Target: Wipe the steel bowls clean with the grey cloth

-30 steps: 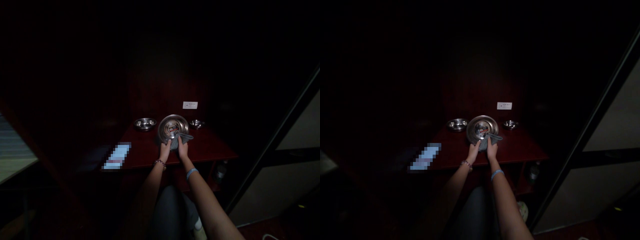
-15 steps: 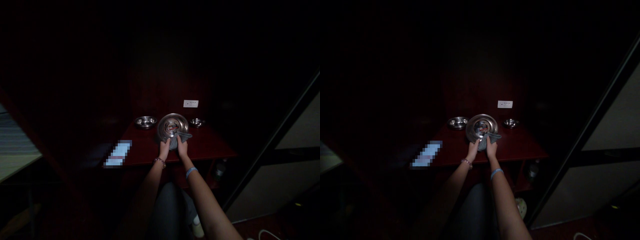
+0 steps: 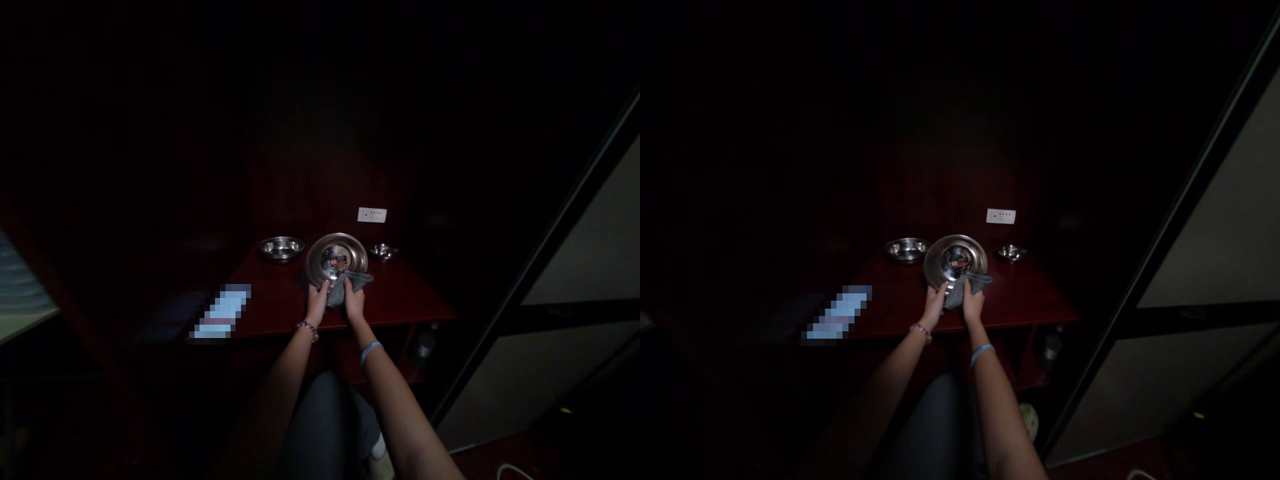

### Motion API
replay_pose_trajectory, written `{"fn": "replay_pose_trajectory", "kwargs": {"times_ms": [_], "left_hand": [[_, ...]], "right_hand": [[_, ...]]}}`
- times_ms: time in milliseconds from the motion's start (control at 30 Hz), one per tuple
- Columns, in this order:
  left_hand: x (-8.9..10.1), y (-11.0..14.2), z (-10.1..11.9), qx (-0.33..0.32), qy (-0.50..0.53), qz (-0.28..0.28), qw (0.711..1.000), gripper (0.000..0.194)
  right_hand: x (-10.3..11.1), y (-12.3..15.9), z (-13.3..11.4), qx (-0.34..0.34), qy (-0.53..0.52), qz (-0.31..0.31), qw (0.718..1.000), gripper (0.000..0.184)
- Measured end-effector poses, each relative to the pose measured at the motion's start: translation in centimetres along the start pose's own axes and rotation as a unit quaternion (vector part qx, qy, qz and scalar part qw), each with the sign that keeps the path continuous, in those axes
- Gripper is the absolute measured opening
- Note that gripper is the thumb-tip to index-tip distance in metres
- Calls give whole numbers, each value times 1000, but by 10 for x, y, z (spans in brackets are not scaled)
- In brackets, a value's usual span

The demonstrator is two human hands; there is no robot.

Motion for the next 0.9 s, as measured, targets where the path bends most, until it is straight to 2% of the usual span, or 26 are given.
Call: {"fn": "replay_pose_trajectory", "kwargs": {"times_ms": [167, 400, 600, 900], "left_hand": [[3, 3, 4, 15, -8, 8, 1000, 34], [3, 3, 7, 16, -15, 11, 1000, 34], [4, 3, 2, 34, 0, 16, 999, 29], [6, 1, -3, 54, 10, 27, 998, 23]], "right_hand": [[-1, 0, -1, 15, 29, -13, 999, 41], [-6, 0, 2, 23, 70, -29, 997, 39], [-8, -6, 9, 28, 41, -51, 997, 42], [-7, -4, 7, 22, 18, -54, 998, 38]]}}
Point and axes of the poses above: each hand's wrist, its own y-axis away from the middle knuckle, its own x-axis out of the back of the hand, z = x × y, the point moved 6 cm from there along -y, towards the middle knuckle, and after that the axes turned 2 degrees about z, right-handed, at the moved point
